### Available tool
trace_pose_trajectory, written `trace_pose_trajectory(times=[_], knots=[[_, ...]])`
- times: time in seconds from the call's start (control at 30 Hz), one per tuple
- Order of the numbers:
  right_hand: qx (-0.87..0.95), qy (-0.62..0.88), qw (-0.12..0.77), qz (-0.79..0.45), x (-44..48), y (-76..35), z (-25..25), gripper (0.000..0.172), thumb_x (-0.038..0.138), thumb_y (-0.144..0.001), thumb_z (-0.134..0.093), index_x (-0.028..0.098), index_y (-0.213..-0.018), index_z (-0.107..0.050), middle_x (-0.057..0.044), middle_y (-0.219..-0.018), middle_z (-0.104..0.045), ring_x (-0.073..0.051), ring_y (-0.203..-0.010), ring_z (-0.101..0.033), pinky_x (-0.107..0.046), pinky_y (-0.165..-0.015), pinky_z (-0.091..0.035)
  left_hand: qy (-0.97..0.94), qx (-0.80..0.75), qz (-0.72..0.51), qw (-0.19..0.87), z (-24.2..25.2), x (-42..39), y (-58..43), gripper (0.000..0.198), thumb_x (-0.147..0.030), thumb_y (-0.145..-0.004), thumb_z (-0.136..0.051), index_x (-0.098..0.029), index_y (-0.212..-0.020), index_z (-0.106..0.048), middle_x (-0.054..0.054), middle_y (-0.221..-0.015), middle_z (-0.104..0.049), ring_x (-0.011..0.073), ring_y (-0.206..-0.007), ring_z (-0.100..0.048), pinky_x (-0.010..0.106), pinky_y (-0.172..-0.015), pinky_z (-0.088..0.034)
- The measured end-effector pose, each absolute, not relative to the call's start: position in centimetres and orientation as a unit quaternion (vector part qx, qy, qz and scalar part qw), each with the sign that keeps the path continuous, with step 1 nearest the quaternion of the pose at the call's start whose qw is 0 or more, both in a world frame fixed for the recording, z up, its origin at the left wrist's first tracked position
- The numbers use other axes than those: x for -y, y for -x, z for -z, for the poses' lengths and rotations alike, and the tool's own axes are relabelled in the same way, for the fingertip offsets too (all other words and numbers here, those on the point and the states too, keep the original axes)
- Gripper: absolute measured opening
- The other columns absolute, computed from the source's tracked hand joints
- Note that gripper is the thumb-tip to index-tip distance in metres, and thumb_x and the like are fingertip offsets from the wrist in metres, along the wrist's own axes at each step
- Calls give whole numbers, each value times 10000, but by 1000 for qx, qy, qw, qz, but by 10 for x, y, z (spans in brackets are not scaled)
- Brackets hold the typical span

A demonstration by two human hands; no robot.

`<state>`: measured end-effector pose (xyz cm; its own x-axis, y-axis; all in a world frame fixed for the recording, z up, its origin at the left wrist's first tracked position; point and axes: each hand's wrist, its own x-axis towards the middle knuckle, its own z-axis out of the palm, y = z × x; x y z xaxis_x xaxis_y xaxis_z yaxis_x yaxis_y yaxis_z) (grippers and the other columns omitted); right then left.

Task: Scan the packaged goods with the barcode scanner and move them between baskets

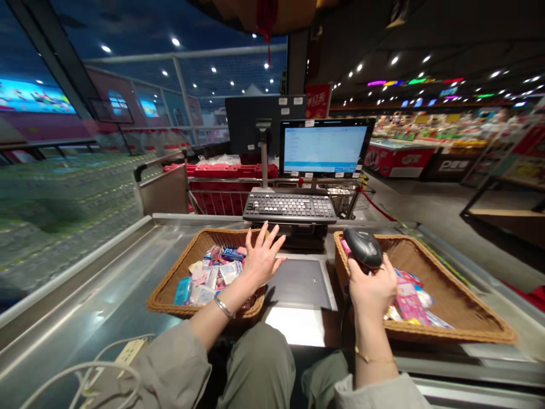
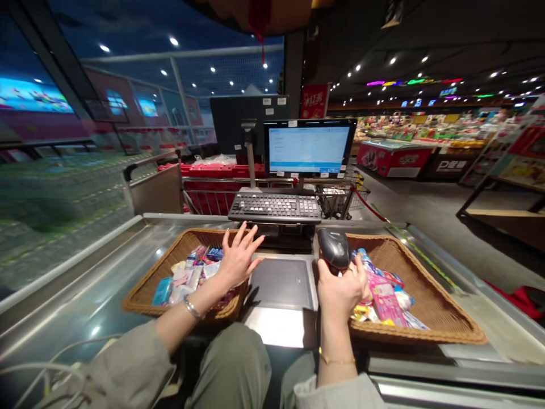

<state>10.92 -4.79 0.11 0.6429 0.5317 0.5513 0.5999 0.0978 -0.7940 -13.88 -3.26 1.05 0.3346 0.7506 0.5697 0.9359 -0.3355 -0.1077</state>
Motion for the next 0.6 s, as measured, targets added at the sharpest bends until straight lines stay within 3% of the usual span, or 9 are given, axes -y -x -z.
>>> trace_pose_trajectory(times=[0.13, 0.4, 0.6], knots=[[433, 663, 610, 23, 46, -91, 1, 301, 477, -665, -637, 178, -693, -668, -136, -936, -705, -341, -1192, -559, -493, -1075, -367, 775, 554, 210, 218, -8, 35, 167, 529, -424, -906, -588, -268, -1408, -524, 102, -1560, -395, 328, -1494, -234, 665, -1178, -98], [470, 653, 594, 3, 45, -69, 4, 398, 468, -692, -643, 140, -898, -732, -170, -1201, -670, -325, -1232, -534, -479, -1083, -367, 763, 581, 185, 213, 0, 37, 211, 470, -377, -929, -551, -254, -1382, -548, 110, -1549, -410, 328, -1481, -269, 680, -1168, -82], [479, 648, 592, -4, 43, -56, 8, 430, 489, -693, -641, 148, -941, -724, -173, -1200, -671, -340, -1230, -539, -529, -1092, -338, 775, 581, 152, 196, 13, 32, 231, 449, -371, -917, -572, -253, -1351, -575, 100, -1526, -450, 324, -1469, -297, 680, -1175, -67]])
